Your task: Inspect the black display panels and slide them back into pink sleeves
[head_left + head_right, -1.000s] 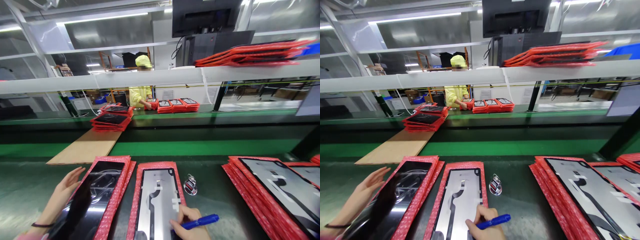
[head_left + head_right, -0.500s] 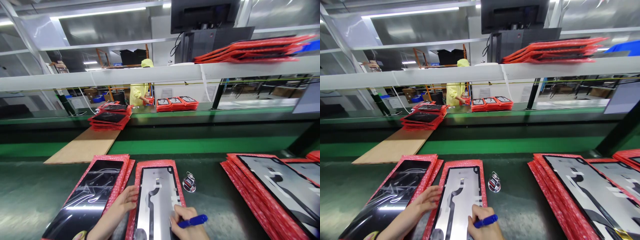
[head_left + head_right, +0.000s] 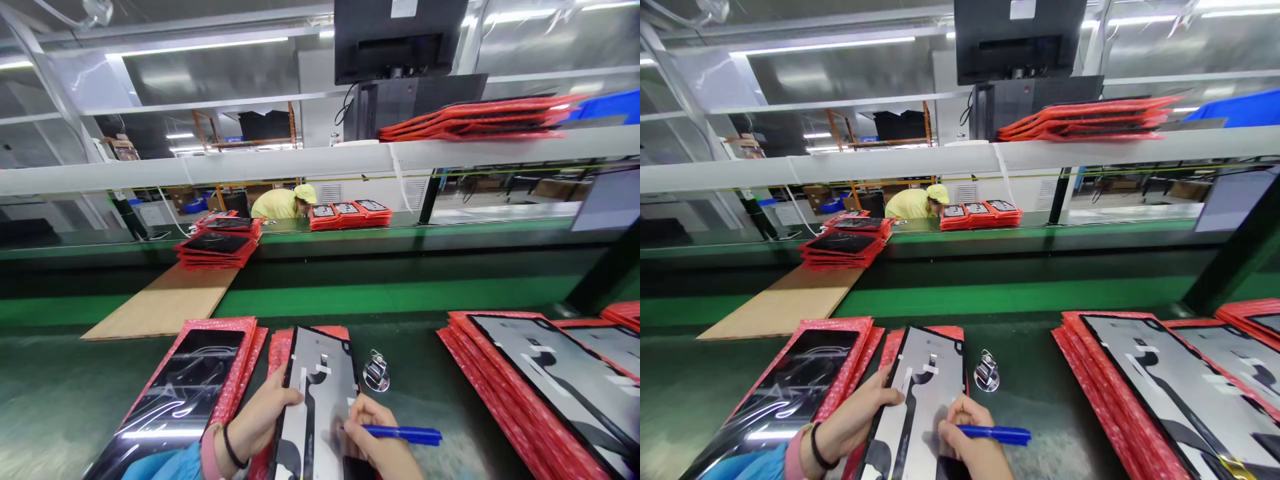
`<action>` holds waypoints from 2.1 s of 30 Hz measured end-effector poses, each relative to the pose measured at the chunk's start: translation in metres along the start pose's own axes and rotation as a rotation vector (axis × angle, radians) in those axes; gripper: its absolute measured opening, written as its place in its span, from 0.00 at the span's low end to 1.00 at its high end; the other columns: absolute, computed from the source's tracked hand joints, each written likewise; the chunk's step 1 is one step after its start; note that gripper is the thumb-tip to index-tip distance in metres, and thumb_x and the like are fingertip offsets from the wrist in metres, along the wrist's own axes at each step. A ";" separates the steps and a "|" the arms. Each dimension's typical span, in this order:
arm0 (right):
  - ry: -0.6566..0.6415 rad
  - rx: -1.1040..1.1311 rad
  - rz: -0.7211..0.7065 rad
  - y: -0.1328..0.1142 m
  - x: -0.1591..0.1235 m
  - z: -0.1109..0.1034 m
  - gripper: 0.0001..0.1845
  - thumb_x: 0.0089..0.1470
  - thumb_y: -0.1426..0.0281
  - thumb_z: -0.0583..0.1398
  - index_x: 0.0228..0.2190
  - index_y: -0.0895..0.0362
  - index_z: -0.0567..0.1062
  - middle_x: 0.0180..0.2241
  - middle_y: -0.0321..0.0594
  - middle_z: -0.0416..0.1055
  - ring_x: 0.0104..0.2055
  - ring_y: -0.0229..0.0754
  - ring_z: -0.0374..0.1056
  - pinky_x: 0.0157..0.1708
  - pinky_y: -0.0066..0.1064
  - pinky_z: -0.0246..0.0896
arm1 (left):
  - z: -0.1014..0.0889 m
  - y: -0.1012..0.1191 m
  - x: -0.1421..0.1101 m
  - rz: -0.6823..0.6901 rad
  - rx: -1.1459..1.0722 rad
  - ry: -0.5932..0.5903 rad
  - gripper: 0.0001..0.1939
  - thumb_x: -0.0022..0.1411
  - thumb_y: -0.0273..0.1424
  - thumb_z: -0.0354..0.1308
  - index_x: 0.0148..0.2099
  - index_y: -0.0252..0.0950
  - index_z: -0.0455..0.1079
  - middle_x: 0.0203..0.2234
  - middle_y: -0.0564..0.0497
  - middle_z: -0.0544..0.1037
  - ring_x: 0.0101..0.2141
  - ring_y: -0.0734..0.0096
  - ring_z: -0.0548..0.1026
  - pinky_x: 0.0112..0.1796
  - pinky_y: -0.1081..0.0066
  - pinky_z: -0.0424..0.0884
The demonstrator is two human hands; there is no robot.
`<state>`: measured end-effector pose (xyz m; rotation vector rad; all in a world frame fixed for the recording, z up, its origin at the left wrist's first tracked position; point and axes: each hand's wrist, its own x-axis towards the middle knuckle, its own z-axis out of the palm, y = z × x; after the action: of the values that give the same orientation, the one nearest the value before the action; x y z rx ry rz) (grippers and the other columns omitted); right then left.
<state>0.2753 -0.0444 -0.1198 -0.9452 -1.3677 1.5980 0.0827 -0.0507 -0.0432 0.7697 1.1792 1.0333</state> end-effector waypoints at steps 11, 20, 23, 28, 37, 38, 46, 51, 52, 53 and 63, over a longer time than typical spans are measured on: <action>0.329 0.136 -0.336 -0.085 -0.003 -0.044 0.18 0.57 0.53 0.58 0.40 0.54 0.73 0.22 0.33 0.73 0.16 0.31 0.60 0.18 0.23 0.56 | 0.013 0.058 -0.012 0.400 0.059 0.123 0.23 0.54 0.25 0.58 0.53 0.40 0.63 0.47 0.52 0.77 0.49 0.65 0.73 0.47 0.71 0.67; 0.069 0.121 -0.291 -0.138 0.004 -0.032 0.18 0.57 0.56 0.60 0.42 0.56 0.76 0.29 0.43 0.79 0.31 0.43 0.74 0.35 0.34 0.68 | 0.027 0.098 -0.025 0.522 -0.124 0.134 0.28 0.52 0.34 0.67 0.55 0.47 0.65 0.40 0.55 0.81 0.39 0.71 0.79 0.35 0.83 0.73; 0.042 0.093 -0.327 -0.147 0.007 -0.023 0.18 0.55 0.56 0.61 0.41 0.55 0.77 0.32 0.42 0.77 0.33 0.44 0.72 0.35 0.34 0.66 | 0.029 0.101 -0.024 0.520 -0.179 0.165 0.32 0.51 0.33 0.67 0.58 0.48 0.64 0.41 0.55 0.82 0.39 0.68 0.80 0.34 0.81 0.74; 0.127 -0.196 -0.407 -0.168 0.026 -0.005 0.12 0.56 0.62 0.59 0.28 0.57 0.75 0.19 0.30 0.58 0.22 0.34 0.53 0.22 0.26 0.50 | 0.025 0.104 -0.023 0.584 -0.238 0.229 0.33 0.51 0.31 0.67 0.59 0.45 0.63 0.39 0.54 0.82 0.40 0.67 0.80 0.37 0.81 0.74; 0.165 -0.234 -0.411 -0.162 0.068 0.014 0.19 0.53 0.65 0.58 0.18 0.53 0.53 0.17 0.24 0.40 0.21 0.32 0.35 0.19 0.28 0.34 | 0.010 0.103 -0.021 0.602 -0.120 0.413 0.34 0.49 0.39 0.68 0.58 0.45 0.64 0.47 0.53 0.79 0.51 0.61 0.74 0.41 0.80 0.73; 0.141 -0.237 -0.399 -0.162 0.067 0.013 0.19 0.53 0.64 0.58 0.18 0.54 0.55 0.17 0.24 0.40 0.21 0.32 0.36 0.19 0.28 0.34 | 0.009 0.103 -0.021 0.580 -0.141 0.413 0.36 0.48 0.39 0.68 0.59 0.45 0.63 0.48 0.52 0.79 0.51 0.59 0.73 0.41 0.78 0.74; 0.172 -0.293 -0.447 -0.159 0.047 -0.007 0.18 0.51 0.56 0.62 0.21 0.56 0.76 0.21 0.35 0.67 0.25 0.40 0.63 0.26 0.29 0.60 | 0.002 0.104 -0.015 0.579 -0.195 0.285 0.35 0.48 0.35 0.68 0.59 0.45 0.63 0.43 0.52 0.81 0.42 0.64 0.79 0.36 0.79 0.75; 0.164 -0.135 -0.408 -0.151 0.060 -0.005 0.17 0.54 0.55 0.61 0.34 0.55 0.81 0.30 0.40 0.78 0.32 0.47 0.72 0.32 0.33 0.67 | 0.007 0.102 -0.021 0.611 -0.104 0.264 0.28 0.52 0.37 0.65 0.55 0.42 0.65 0.39 0.52 0.81 0.37 0.64 0.79 0.37 0.74 0.74; 0.163 -0.092 -0.400 -0.151 0.063 -0.004 0.18 0.56 0.55 0.60 0.38 0.55 0.80 0.33 0.41 0.79 0.36 0.49 0.74 0.36 0.34 0.68 | 0.007 0.101 -0.022 0.653 -0.048 0.298 0.25 0.53 0.38 0.65 0.53 0.41 0.67 0.38 0.52 0.81 0.37 0.64 0.79 0.38 0.73 0.74; 0.164 -0.048 -0.394 -0.153 0.065 -0.003 0.18 0.57 0.56 0.60 0.42 0.55 0.79 0.37 0.43 0.79 0.41 0.50 0.74 0.40 0.36 0.68 | 0.007 0.099 -0.022 0.705 0.022 0.343 0.21 0.53 0.38 0.64 0.49 0.40 0.69 0.35 0.52 0.82 0.35 0.66 0.78 0.38 0.74 0.73; -0.232 0.590 -0.168 -0.152 0.052 0.003 0.26 0.49 0.50 0.64 0.45 0.52 0.76 0.46 0.46 0.77 0.50 0.53 0.72 0.48 0.47 0.64 | -0.002 0.082 -0.004 1.349 0.846 0.124 0.24 0.59 0.20 0.53 0.54 0.48 0.71 0.47 0.50 0.78 0.47 0.61 0.77 0.50 0.69 0.69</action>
<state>0.2691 0.0147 0.0294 -0.2929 -0.9912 1.8656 0.0609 -0.0245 0.0319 2.3849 1.1336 1.6394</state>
